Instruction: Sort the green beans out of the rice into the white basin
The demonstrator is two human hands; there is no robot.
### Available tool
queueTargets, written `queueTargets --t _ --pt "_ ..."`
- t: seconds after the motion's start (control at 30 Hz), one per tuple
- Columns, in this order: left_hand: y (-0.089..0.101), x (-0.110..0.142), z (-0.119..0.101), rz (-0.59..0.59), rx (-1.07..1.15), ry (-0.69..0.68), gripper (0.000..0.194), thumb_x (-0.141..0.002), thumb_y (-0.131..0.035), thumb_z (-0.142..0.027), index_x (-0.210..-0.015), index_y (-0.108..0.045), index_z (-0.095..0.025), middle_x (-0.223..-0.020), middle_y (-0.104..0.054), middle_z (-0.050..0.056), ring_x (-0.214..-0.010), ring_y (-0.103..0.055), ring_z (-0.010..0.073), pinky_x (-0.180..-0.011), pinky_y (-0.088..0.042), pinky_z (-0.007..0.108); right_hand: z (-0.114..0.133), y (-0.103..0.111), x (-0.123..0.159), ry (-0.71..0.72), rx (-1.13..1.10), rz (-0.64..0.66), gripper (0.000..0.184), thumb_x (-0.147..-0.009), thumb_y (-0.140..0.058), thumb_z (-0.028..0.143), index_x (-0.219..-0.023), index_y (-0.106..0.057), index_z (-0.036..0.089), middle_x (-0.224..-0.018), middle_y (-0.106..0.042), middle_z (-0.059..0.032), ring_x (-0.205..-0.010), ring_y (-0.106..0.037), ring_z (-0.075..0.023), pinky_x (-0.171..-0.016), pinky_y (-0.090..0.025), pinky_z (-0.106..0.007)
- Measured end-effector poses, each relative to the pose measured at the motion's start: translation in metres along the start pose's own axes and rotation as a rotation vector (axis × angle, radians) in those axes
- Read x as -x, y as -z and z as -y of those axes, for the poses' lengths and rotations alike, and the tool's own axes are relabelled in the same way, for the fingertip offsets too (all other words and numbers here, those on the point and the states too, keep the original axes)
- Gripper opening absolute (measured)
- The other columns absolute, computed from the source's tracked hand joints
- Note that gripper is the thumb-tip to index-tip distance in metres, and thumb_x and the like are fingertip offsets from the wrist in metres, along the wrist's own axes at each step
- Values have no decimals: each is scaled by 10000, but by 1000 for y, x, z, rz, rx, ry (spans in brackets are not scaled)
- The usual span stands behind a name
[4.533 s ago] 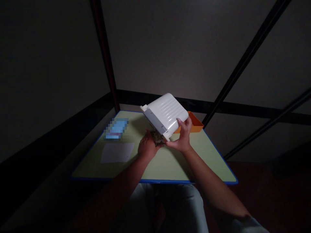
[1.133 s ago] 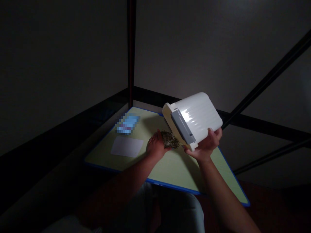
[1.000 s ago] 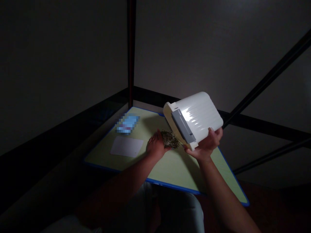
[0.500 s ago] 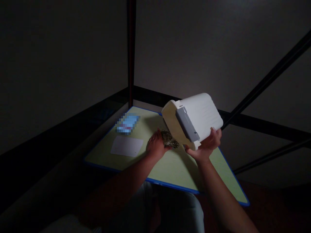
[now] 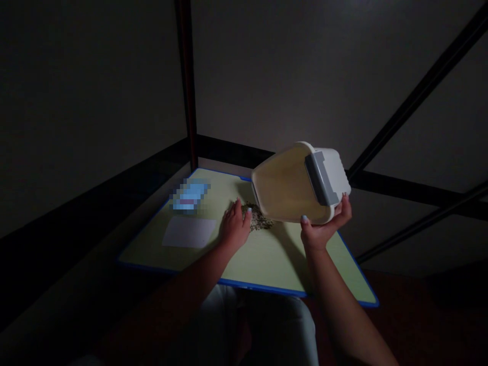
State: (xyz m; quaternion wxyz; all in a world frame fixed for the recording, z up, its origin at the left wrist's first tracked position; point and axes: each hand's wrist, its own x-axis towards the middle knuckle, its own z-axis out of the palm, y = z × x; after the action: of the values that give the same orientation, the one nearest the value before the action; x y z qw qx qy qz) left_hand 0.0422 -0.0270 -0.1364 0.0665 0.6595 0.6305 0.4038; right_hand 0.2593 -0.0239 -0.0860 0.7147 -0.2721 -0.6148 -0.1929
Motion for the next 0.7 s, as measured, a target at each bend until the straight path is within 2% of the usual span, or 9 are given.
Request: queueTargets --t 0.2,0.4,0.6,0.7 --pt "2 -6 5 -23 10 -7 402 -901 -595 -418 -1246 -574 -213 -1319 -593 97 -1134 -606 231 -948 -536 484 -3 6 3 -59 48 -59 973 -727 -651 668 -1508 -267 234 -1455 -358 -168 -1391 -379 -390 -1104 -272 -691" --pt "3 -5 -2 3 -50 22 443 -893 -607 -418 -1279 -555 -206 -1357 -571 103 -1186 -585 256 -985 -511 524 -4 5 5 -101 81 -99 949 -755 -599 696 -1495 -267 203 -1436 -368 -190 -1371 -401 -380 -1091 -296 -682" --pt "10 -3 -9 32 -106 54 490 -892 -606 -416 -1333 -519 -218 -1426 -524 110 -1263 -539 284 -1040 -466 571 -1 5 2 -63 75 -81 972 -749 -605 702 -1511 -248 215 -1443 -354 -187 -1390 -384 -394 -1089 -302 -686" --pt "11 -2 -8 46 -119 54 497 -891 -608 -415 -1340 -515 -223 -1446 -508 110 -1288 -520 293 -1054 -450 585 6 5 -1 17 61 -45 1019 -716 -629 707 -1525 -228 235 -1429 -353 -172 -1389 -384 -402 -1076 -330 -681"
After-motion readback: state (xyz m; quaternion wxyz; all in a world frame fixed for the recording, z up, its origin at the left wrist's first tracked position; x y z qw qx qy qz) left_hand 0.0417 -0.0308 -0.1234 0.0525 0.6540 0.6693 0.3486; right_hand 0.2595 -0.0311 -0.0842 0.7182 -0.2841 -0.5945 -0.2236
